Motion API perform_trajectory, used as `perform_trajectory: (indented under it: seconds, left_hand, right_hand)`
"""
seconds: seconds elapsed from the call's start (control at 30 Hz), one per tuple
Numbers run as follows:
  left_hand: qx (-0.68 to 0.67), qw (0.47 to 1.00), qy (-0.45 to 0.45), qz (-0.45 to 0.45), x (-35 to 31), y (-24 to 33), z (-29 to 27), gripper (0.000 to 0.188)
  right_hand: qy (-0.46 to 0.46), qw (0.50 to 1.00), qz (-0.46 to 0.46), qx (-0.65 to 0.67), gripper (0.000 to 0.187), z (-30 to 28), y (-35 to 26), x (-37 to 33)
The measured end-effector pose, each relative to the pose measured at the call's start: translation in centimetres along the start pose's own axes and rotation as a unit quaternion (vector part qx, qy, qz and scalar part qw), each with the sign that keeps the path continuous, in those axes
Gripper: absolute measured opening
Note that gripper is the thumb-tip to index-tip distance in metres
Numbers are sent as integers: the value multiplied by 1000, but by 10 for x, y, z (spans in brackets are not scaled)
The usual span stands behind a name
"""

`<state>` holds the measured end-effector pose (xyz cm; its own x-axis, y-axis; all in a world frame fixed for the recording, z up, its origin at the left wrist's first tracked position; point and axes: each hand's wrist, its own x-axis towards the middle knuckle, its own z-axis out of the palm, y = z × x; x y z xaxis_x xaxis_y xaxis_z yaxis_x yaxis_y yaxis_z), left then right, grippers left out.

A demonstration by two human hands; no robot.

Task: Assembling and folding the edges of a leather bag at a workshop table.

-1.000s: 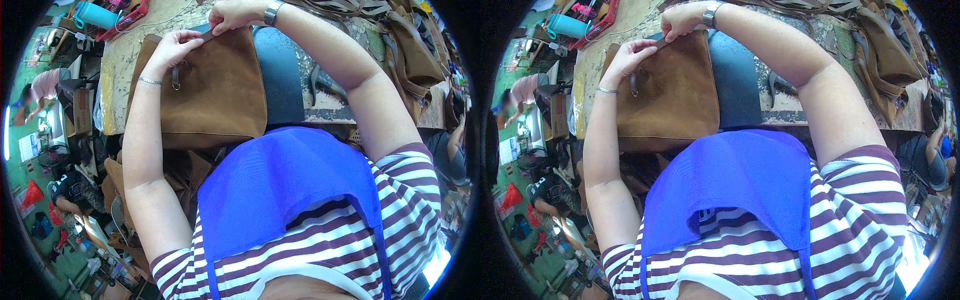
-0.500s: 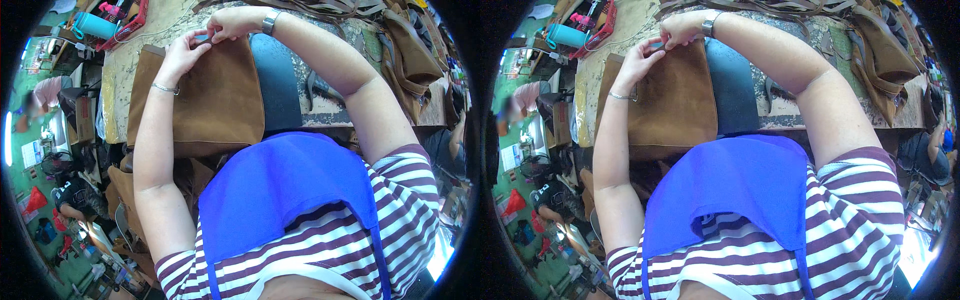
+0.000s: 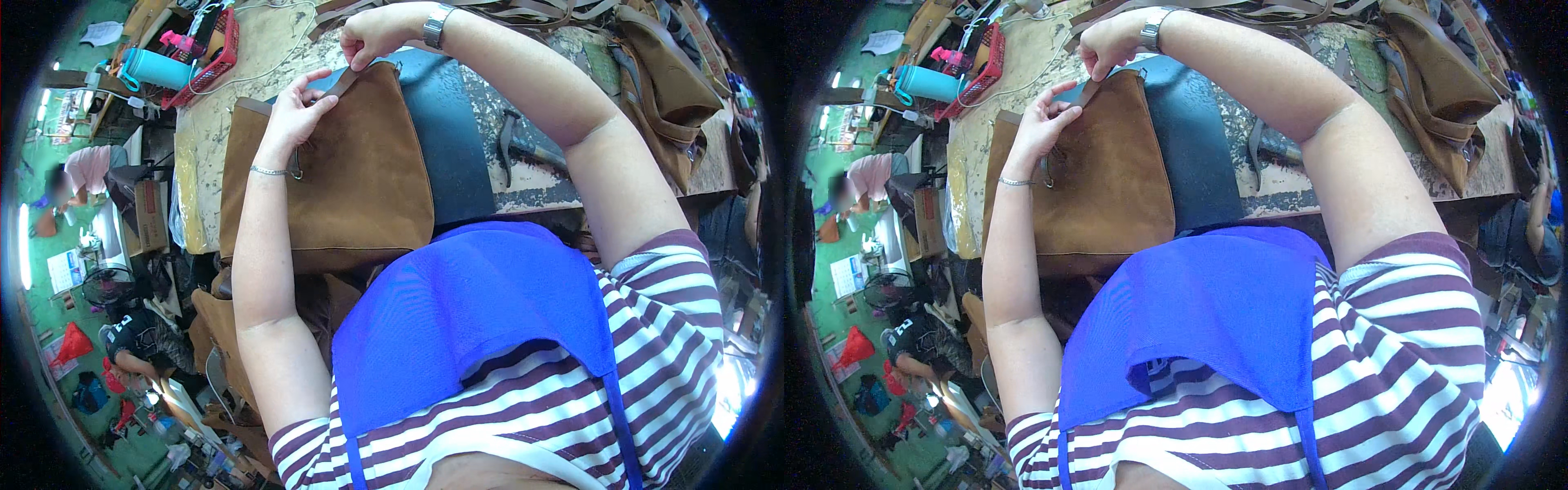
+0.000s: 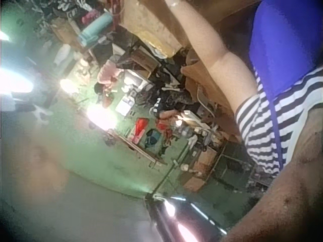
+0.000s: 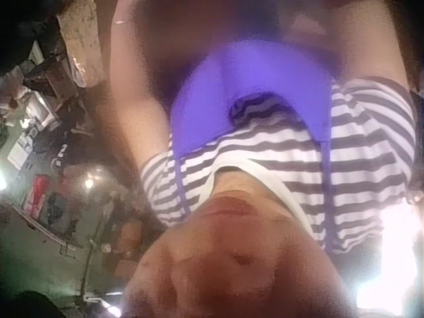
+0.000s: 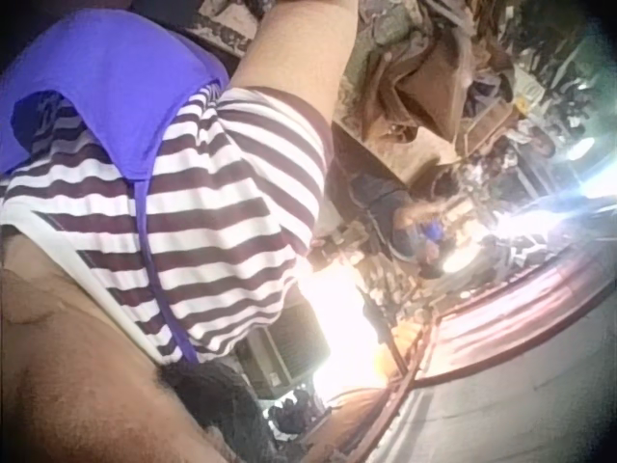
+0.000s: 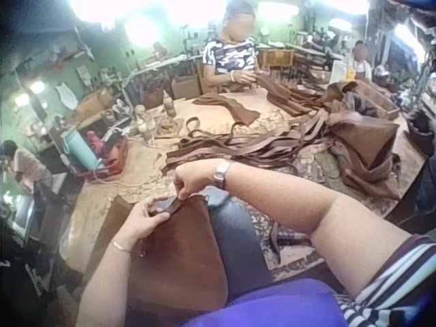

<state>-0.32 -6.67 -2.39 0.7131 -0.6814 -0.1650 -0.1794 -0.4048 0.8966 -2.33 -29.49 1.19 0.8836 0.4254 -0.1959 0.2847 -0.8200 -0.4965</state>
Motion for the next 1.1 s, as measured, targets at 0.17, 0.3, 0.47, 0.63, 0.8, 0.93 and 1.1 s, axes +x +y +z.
perform_trajectory:
  seconds: [0.17, 0.3, 0.47, 0.63, 0.8, 0.93, 1.1]
  left_hand:
    - [-11, 1000, 2, -5, -3, 4, 1, 42]
    - [-17, 1000, 2, -11, -3, 1, 1, 39]
    - [14, 1000, -20, -19, 2, 2, 0, 40]
    - [222, 964, 87, 116, 18, -1, 18, 42]
    - [7, 999, -8, 45, 17, 20, 23, 42]
    - [-48, 999, -9, -7, 14, 21, 22, 43]
    - [-91, 995, -11, -47, 5, 31, 20, 44]
  right_hand:
    - [-2, 999, 26, 36, 28, 13, 13, 7]
    - [-21, 996, 55, 68, 30, 16, 14, 5]
    - [-46, 993, 73, 84, 32, 16, 22, 7]
    - [-44, 990, 45, 125, 32, 20, 28, 8]
    - [-25, 992, 52, 112, 33, 11, 11, -10]
    - [-7, 996, 49, 78, 33, 0, 23, -18]
    - [13, 989, 47, 136, 25, 2, 20, -23]
